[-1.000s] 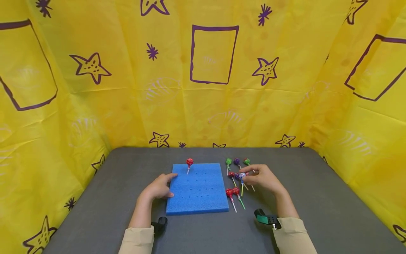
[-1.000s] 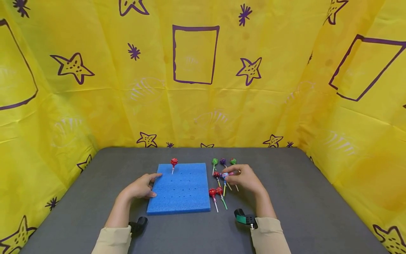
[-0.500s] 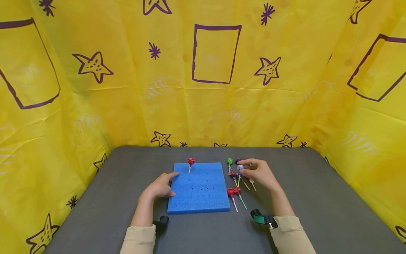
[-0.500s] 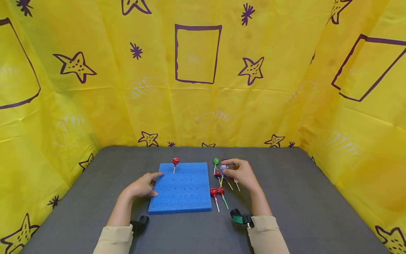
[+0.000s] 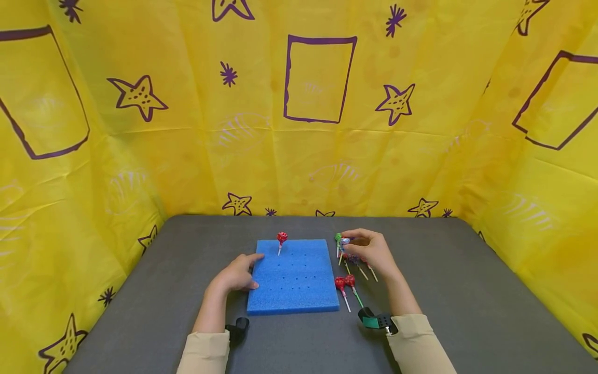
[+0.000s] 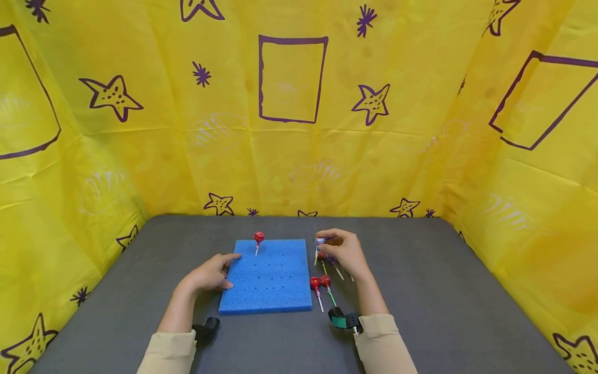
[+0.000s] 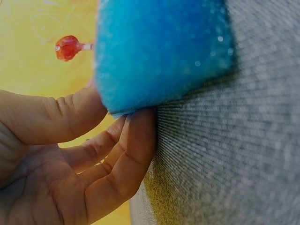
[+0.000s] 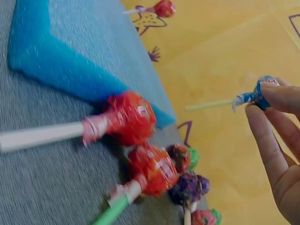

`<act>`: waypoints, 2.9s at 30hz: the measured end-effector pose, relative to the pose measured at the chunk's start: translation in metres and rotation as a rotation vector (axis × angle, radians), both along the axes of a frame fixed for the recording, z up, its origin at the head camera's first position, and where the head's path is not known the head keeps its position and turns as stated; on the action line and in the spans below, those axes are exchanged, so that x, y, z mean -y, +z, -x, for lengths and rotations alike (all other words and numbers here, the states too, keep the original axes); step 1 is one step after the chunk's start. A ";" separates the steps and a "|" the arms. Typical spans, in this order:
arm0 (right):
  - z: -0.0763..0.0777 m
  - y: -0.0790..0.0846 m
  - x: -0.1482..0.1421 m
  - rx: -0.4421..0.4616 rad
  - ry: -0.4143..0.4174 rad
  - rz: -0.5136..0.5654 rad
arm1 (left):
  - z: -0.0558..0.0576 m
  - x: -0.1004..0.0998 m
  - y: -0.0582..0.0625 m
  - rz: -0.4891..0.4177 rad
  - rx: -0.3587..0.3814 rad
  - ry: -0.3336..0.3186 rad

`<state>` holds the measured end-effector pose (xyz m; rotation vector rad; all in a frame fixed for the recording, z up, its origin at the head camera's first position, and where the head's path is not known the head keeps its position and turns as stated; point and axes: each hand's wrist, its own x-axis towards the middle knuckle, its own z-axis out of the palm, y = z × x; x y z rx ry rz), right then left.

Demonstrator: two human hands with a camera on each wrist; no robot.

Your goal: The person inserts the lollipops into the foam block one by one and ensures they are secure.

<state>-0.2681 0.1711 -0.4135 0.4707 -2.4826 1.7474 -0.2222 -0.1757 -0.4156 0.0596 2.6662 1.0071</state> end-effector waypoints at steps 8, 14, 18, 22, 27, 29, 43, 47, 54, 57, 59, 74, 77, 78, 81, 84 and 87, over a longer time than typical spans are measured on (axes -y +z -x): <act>0.001 0.002 0.018 0.000 0.006 0.062 | 0.001 0.000 -0.001 0.001 0.000 -0.002; 0.003 0.002 0.033 0.008 -0.005 0.074 | 0.001 0.000 -0.001 -0.004 0.010 0.018; 0.005 0.001 0.042 0.024 -0.017 0.077 | 0.001 0.000 -0.001 -0.004 0.015 0.024; 0.007 -0.001 0.052 0.035 -0.025 0.093 | 0.000 0.001 -0.001 -0.003 0.010 0.017; 0.009 -0.002 0.064 0.032 -0.022 0.121 | 0.000 0.000 -0.001 -0.006 0.002 0.008; 0.011 -0.003 0.068 0.020 -0.023 0.120 | 0.001 0.000 0.000 -0.006 0.000 0.006; 0.001 0.007 0.099 0.064 -0.013 0.138 | 0.001 0.001 -0.001 0.002 -0.005 0.003; 0.013 -0.007 0.102 0.069 -0.022 0.135 | 0.001 0.000 0.000 -0.002 -0.003 0.001; 0.016 -0.011 0.109 0.027 -0.031 0.159 | 0.000 0.001 -0.001 -0.003 0.002 0.002; 0.017 -0.013 0.112 0.023 -0.042 0.159 | 0.000 0.001 -0.003 -0.004 0.000 0.002; 0.018 -0.014 0.113 0.028 -0.051 0.158 | 0.000 0.002 -0.003 -0.005 -0.002 0.002; 0.021 -0.019 0.119 0.030 -0.079 0.171 | 0.001 0.000 -0.001 -0.014 0.007 0.005; 0.021 -0.019 0.120 0.025 -0.085 0.161 | 0.002 0.000 -0.001 -0.012 0.006 0.003; 0.021 -0.019 0.120 0.020 -0.086 0.155 | 0.002 0.000 -0.001 -0.011 0.006 0.003; 0.022 -0.021 0.121 0.020 -0.088 0.147 | 0.002 0.000 -0.001 -0.006 0.005 0.000; 0.022 -0.023 0.122 0.017 -0.081 0.148 | 0.002 0.000 0.000 -0.002 0.006 -0.002; 0.022 -0.025 0.121 0.026 -0.068 0.151 | 0.002 -0.001 0.000 0.000 0.010 0.001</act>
